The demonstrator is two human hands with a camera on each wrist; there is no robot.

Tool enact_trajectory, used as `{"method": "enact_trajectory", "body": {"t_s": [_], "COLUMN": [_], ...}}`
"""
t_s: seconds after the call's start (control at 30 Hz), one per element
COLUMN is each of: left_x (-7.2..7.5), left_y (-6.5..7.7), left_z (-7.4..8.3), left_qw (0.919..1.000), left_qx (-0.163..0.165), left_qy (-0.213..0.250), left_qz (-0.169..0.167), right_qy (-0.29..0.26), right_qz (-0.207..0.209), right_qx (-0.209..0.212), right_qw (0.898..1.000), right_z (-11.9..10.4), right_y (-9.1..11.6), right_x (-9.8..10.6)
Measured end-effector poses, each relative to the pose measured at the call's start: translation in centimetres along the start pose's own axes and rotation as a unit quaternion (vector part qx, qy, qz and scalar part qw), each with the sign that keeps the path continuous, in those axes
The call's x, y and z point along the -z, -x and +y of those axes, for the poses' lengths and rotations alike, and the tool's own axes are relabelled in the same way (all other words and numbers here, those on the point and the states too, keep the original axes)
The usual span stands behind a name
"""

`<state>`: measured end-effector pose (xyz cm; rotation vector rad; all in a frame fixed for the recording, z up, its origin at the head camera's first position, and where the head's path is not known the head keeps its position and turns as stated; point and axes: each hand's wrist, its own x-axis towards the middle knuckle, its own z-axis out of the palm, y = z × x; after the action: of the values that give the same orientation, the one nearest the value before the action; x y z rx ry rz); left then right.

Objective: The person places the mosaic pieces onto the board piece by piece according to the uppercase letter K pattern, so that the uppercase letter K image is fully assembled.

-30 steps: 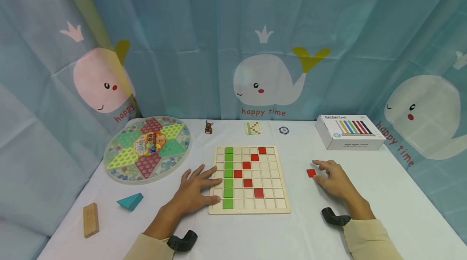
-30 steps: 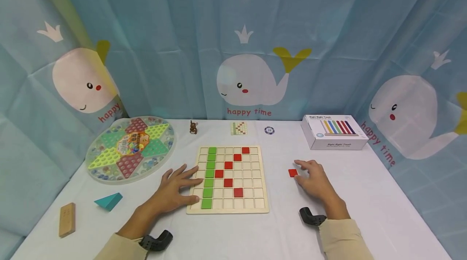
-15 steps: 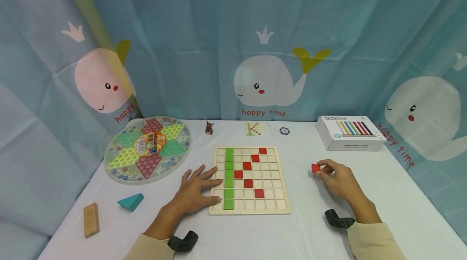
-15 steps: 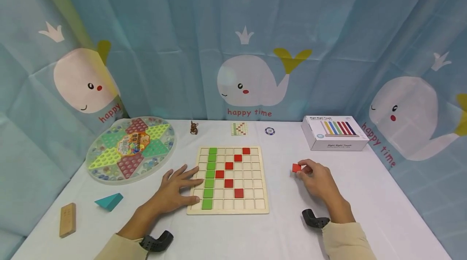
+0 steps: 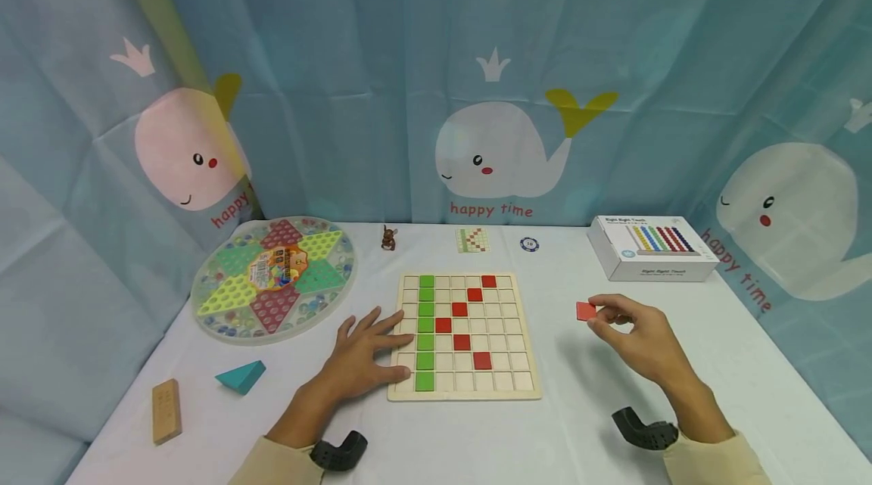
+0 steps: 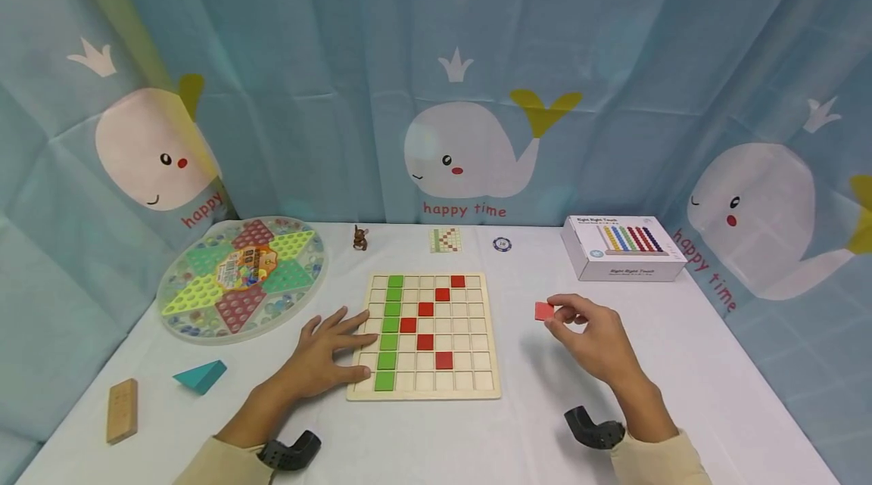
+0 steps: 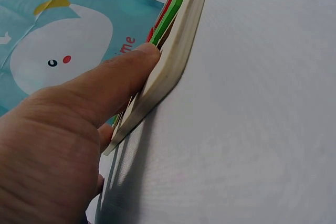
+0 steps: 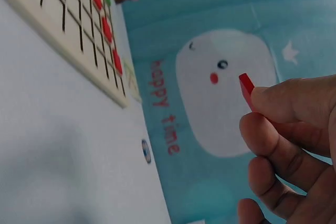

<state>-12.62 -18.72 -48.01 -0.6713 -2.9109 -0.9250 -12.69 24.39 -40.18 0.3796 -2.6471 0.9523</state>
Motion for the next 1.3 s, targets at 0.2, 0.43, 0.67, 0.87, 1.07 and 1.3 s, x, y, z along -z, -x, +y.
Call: {"method": "enact_trajectory", "body": {"t_s": [0.2, 0.43, 0.67, 0.87, 1.07, 1.3], "left_x": [-0.1, 0.0, 0.1, 0.0, -0.1, 0.0], "left_y": [0.0, -0.1, -0.2, -0.1, -0.1, 0.0], "left_z": [-0.1, -0.1, 0.0, 0.0, 0.0, 0.2], "left_qw": [1.0000, 1.0000, 1.0000, 1.0000, 1.0000, 1.0000], "left_qx": [-0.001, -0.002, -0.003, -0.003, -0.003, -0.007], "left_qy": [-0.003, -0.003, 0.000, 0.004, 0.004, 0.001], "left_qz": [0.000, -0.002, -0.002, -0.001, 0.001, 0.007], "right_qy": [-0.026, -0.050, -0.085, -0.116, -0.120, -0.114], "right_qz": [0.001, -0.014, -0.053, -0.079, -0.117, -0.171], "right_qx": [0.008, 0.041, 0.061, 0.073, 0.068, 0.076], "right_qw": [1.000, 0.998, 0.993, 0.987, 0.984, 0.976], "right_z": [-1.8, -3.1, -3.5, -3.3, -3.0, -2.8], "right_y": [0.7, 1.4, 2.0, 2.3, 2.5, 2.8], "right_x": [-0.4, -1.7, -3.8, -5.6, -6.8, -8.2]}}
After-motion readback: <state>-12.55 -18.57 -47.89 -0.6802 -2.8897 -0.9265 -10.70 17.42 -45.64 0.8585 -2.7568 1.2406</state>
